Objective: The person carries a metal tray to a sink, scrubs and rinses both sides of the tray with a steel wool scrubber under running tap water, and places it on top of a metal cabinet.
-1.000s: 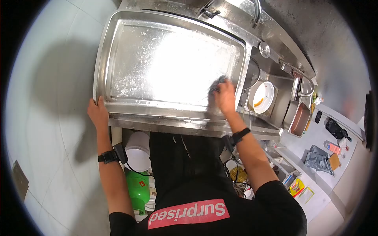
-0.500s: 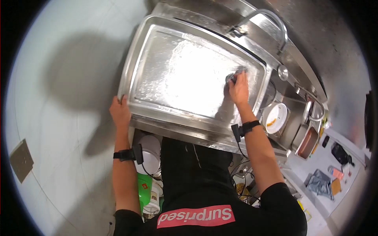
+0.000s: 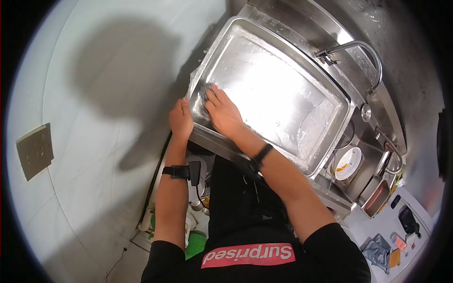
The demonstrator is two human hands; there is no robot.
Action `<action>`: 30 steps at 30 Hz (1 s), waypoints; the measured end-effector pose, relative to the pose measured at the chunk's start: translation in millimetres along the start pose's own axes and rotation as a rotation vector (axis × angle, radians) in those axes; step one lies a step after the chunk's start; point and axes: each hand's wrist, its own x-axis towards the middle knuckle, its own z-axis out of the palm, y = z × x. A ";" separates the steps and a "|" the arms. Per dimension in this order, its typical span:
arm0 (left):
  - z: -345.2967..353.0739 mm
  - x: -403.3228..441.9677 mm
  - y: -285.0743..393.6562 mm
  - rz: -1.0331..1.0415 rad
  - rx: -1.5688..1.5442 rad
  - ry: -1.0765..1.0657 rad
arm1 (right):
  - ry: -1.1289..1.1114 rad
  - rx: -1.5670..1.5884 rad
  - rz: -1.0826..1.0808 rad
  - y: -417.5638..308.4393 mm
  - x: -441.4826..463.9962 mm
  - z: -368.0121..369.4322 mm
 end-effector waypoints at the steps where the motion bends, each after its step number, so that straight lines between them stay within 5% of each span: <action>1: 1.4 0.1 -1.0 0.014 0.001 -0.003 | -0.018 -0.027 0.033 3.1 -18.5 -3.0; 5: 3.0 0.0 -1.6 -0.023 0.035 -0.008 | 0.044 0.054 0.360 38.1 -51.9 -42.1; 9: -2.4 -0.4 2.6 -0.050 0.092 -0.071 | 0.191 -0.120 0.282 37.7 0.0 -28.6; 11: 0.6 3.3 -2.5 -0.036 0.098 -0.079 | 0.019 -0.265 0.060 15.5 -15.4 -15.9; 14: 1.0 2.4 -2.2 -0.031 0.035 -0.042 | 0.076 -0.031 0.243 28.9 -56.5 -36.3; 17: -2.4 5.5 -12.2 -0.047 -0.089 -0.098 | 0.354 -0.111 0.462 93.4 -83.8 -58.9; 20: -10.7 5.7 -12.4 -0.286 -0.504 -0.219 | 0.434 -0.283 0.418 101.4 -45.6 -46.3; 26: -37.2 13.7 -15.9 -0.545 -1.029 -0.466 | 0.376 0.437 0.455 -57.3 39.9 18.0; 30: -33.0 18.7 -42.1 -0.510 -1.137 -0.544 | 0.236 0.301 0.476 -92.2 9.9 24.9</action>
